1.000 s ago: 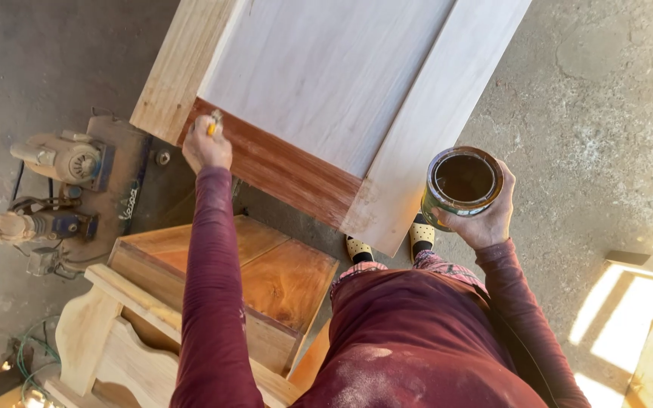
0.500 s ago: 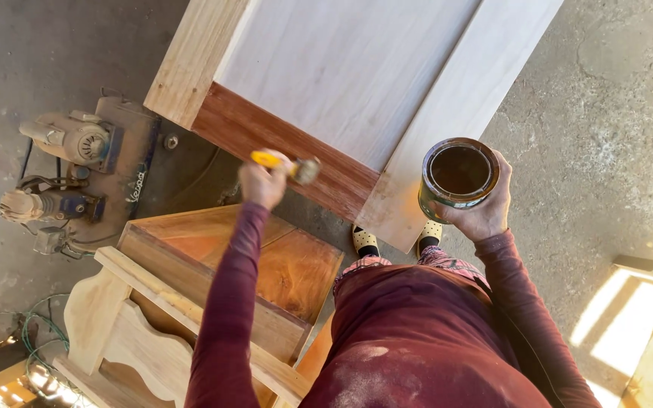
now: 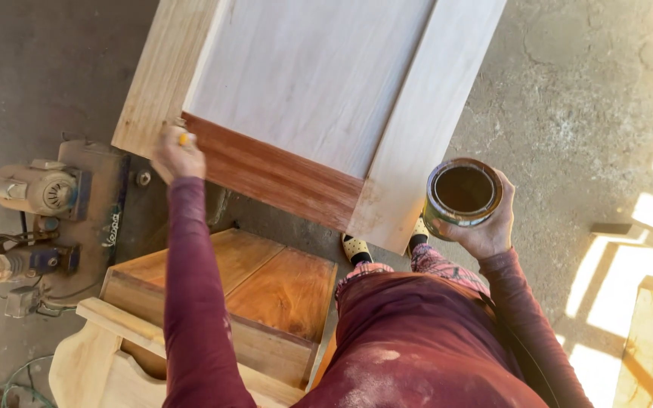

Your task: Varnish a wooden door or panel using a brush and a can of varnish.

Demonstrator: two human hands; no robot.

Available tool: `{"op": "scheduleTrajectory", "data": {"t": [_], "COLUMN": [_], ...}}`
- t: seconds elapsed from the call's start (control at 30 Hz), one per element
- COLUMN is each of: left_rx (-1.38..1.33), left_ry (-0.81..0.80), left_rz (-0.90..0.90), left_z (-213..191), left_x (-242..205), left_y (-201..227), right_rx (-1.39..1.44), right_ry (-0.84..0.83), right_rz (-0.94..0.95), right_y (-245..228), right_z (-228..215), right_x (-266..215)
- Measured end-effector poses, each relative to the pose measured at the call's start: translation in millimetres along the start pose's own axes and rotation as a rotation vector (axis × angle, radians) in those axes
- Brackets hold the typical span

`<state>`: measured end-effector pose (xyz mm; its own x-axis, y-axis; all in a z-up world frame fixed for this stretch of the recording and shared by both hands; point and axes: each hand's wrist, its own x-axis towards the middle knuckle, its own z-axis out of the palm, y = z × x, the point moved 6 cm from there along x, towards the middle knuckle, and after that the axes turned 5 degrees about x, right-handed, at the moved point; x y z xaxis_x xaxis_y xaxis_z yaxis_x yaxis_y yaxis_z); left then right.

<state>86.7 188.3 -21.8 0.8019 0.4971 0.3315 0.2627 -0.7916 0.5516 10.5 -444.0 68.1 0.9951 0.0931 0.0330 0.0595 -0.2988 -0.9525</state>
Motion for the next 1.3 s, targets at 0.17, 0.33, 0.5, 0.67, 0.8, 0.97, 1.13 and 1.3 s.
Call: {"op": "scheduleTrajectory", "data": {"t": [0.17, 0.33, 0.5, 0.67, 0.8, 0.97, 1.13, 1.3], "left_rx": [0.159, 0.136, -0.365, -0.194, -0.12, -0.356, -0.462, -0.307], "left_ry": [-0.182, -0.299, -0.443, -0.289, -0.05, -0.142, -0.365, -0.371], "left_rz": [0.154, 0.377, 0.39, 0.001, 0.079, 0.154, 0.285, 0.614], "left_z": [6, -4, 12, -32, -49, -98, -114, -71], "left_x": [-146, -275, -331, -201, -144, -130, -160, -191], "left_y": [112, 210, 234, 180, 177, 310, 423, 466], "right_rx": [0.13, 0.191, 0.07, 0.099, -0.036, 0.119, 0.338, -0.061], "right_ry": [0.028, -0.035, -0.113, -0.143, -0.12, -0.216, -0.357, -0.248], "right_rz": [-0.116, -0.169, -0.215, -0.211, -0.273, -0.301, -0.241, -0.376], "right_y": [13, 3, -10, -17, -22, 3, -5, -34], "right_z": [9, 29, 40, 31, 19, 11, 15, 2], "right_x": [2, 26, 33, 32, 36, 37, 43, 49]}}
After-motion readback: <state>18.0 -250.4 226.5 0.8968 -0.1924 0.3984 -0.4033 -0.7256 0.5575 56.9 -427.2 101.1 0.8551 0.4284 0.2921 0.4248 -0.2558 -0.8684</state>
